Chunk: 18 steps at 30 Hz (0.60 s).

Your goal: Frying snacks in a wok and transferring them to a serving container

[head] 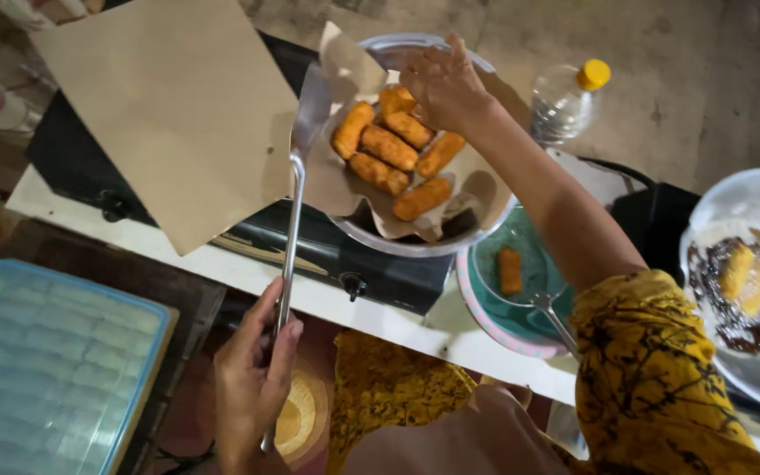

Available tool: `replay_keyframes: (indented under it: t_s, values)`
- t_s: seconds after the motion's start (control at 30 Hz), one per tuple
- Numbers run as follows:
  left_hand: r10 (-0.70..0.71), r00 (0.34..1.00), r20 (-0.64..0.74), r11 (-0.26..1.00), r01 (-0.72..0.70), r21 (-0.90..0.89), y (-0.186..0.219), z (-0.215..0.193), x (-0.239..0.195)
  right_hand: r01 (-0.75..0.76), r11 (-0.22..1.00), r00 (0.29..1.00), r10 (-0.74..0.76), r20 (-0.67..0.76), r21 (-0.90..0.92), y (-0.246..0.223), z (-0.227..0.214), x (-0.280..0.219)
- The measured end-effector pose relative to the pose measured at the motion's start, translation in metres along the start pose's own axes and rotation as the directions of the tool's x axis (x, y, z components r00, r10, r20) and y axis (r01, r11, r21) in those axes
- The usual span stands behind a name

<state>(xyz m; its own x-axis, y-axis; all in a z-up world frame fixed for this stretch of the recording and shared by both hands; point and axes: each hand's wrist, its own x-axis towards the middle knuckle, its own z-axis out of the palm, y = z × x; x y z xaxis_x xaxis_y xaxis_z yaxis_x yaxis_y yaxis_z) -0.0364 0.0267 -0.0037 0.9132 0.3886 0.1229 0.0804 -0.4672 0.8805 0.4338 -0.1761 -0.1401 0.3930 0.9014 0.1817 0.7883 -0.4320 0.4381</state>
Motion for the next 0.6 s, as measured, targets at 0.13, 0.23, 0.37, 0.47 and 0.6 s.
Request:
replay_keyframes:
  t_s: [0.13, 0.23, 0.37, 0.47, 0.6]
  values:
    - [-0.148, 0.988, -0.046, 0.989, 0.146, -0.027, -0.013, -0.005, -0.009, -0.072, 0.992, 0.923, 0.106, 0.371, -0.103, -0.008, 0.034, 0.02]
    - [-0.168, 0.984, -0.057, 0.985, 0.166, -0.038, -0.016, -0.006, -0.01, -0.009, 0.986, 1.0, 0.007, -0.011, -0.169, -0.013, 0.03, 0.023]
    - [0.008, 1.0, -0.018, 1.0, -0.008, 0.002, -0.012, -0.002, -0.002, -0.081, 0.989, 0.986, 0.097, 0.139, -0.12, -0.013, 0.032, 0.023]
    - [0.095, 0.995, 0.034, 0.995, -0.094, -0.021, -0.003, 0.006, 0.007, -0.093, 0.989, 0.963, 0.118, 0.241, -0.113, -0.011, -0.029, 0.01]
    - [0.338, 0.94, 0.053, 0.941, -0.335, -0.054, 0.0, 0.03, 0.026, -0.2, 0.88, 0.978, 0.208, 0.029, 0.431, 0.002, -0.112, -0.026]
